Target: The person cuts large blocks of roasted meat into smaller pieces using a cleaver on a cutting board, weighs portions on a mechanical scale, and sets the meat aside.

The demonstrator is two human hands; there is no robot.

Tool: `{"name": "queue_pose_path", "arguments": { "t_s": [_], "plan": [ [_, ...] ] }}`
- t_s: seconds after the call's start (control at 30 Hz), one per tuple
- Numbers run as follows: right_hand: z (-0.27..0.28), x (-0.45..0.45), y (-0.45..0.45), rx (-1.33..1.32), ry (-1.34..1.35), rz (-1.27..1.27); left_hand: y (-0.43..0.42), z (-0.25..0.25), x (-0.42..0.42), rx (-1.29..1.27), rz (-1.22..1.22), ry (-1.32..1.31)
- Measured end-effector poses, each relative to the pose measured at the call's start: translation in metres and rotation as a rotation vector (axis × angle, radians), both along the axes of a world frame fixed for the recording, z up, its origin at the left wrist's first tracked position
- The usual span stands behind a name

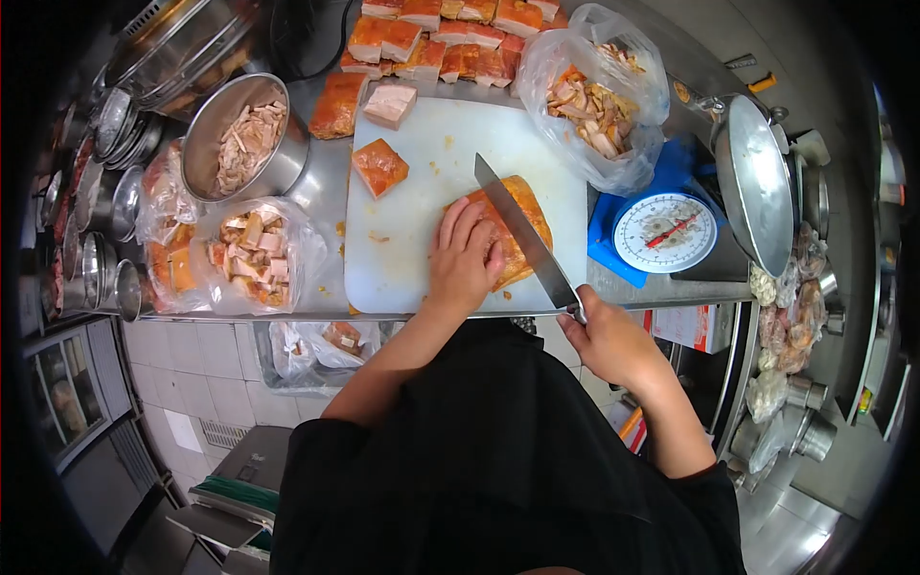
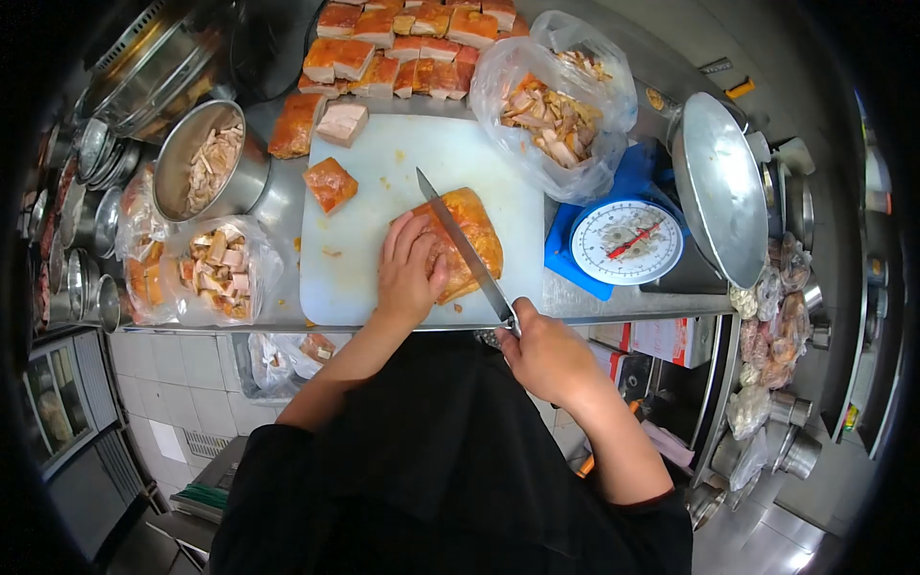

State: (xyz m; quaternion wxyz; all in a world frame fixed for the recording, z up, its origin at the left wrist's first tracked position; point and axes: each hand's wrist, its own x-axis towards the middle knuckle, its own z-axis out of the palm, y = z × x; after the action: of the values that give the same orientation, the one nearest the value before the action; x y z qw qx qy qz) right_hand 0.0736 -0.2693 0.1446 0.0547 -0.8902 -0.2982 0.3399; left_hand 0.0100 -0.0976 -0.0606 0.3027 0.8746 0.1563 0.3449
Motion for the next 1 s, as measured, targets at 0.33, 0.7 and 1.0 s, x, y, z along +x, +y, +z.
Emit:
{"name": "queue_pose_path", "arguments": {
  "t_s": [0.33, 0.7, 1.0],
  "plan": [
    [-0.012, 0.023, 0.059, -0.024, -0.02, 0.022, 0.003, 0.0, 0.004, -0.082, -0.026, -0.012],
    [-0.017, 0.023, 0.048, -0.035, -0.023, 0.069, 0.003, 0.005, 0.002, -0.048, -0.006, 0.028],
    [-0.052, 0.019, 0.028, 0.001, -0.097, -0.003, 0.005, 0.011, 0.001, -0.022, -0.03, 0.056]
  ]
}}
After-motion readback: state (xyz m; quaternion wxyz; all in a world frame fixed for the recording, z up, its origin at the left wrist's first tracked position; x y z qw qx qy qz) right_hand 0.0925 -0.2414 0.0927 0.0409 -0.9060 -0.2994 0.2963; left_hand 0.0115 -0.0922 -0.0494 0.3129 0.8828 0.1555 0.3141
